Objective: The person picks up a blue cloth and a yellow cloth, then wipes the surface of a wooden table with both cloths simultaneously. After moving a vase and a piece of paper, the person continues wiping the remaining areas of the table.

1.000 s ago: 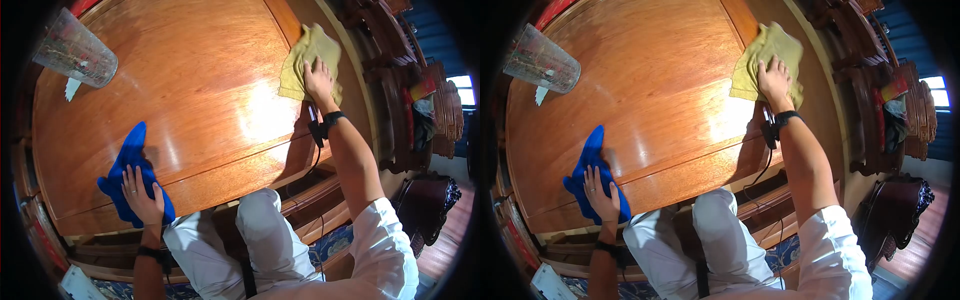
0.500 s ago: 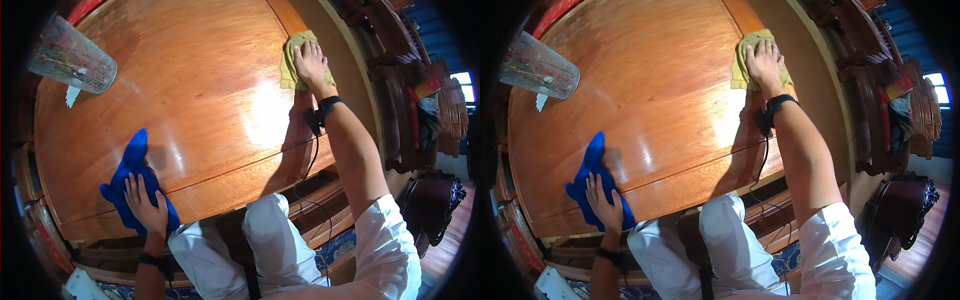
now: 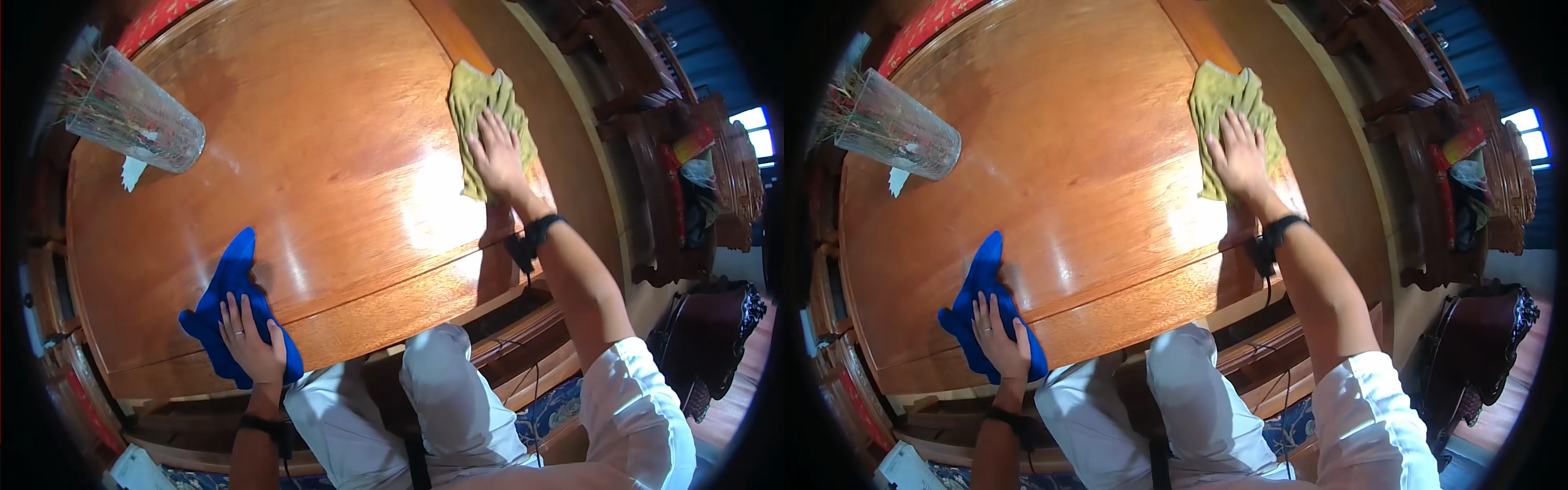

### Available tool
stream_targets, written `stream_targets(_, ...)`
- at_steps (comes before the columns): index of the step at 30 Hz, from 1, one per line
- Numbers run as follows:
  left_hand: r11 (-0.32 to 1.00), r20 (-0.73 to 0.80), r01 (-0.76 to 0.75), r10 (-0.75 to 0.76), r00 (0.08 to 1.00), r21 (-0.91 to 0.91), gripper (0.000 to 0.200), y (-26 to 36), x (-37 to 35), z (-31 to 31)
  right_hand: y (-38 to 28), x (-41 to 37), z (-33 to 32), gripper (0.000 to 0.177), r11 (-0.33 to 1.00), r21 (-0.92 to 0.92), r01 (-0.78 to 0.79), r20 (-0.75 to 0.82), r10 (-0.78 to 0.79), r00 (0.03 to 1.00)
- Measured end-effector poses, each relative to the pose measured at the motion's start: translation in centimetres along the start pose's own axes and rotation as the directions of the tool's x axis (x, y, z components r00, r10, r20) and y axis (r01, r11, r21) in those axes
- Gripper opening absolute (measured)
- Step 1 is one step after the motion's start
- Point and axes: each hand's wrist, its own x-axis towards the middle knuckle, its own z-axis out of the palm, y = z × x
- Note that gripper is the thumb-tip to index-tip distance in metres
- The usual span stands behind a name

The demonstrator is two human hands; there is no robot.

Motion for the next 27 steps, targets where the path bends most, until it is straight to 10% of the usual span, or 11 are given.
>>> stream_targets(8,0.999,0.001,0.049,-0.049,0.999,0.010,0.062,0.4,0.0,0.0,-0.2,-16.2,-3.9,0.063,0.991,-0.083,-0.105,0.055,0.110,0.992)
stream_targets(17,0.999,-0.042,0.027,-0.028,0.999,-0.025,0.061,0.4,0.2,0.0,-6.0,-10.2,-0.1,0.073,0.927,-0.141,-0.349,-0.017,0.350,0.937)
stream_targets(27,0.998,0.014,0.054,-0.053,0.998,-0.044,0.063,0.8,0.2,-0.7,-19.2,-11.2,0.2,0.064,0.988,-0.016,0.152,0.208,-0.145,0.967)
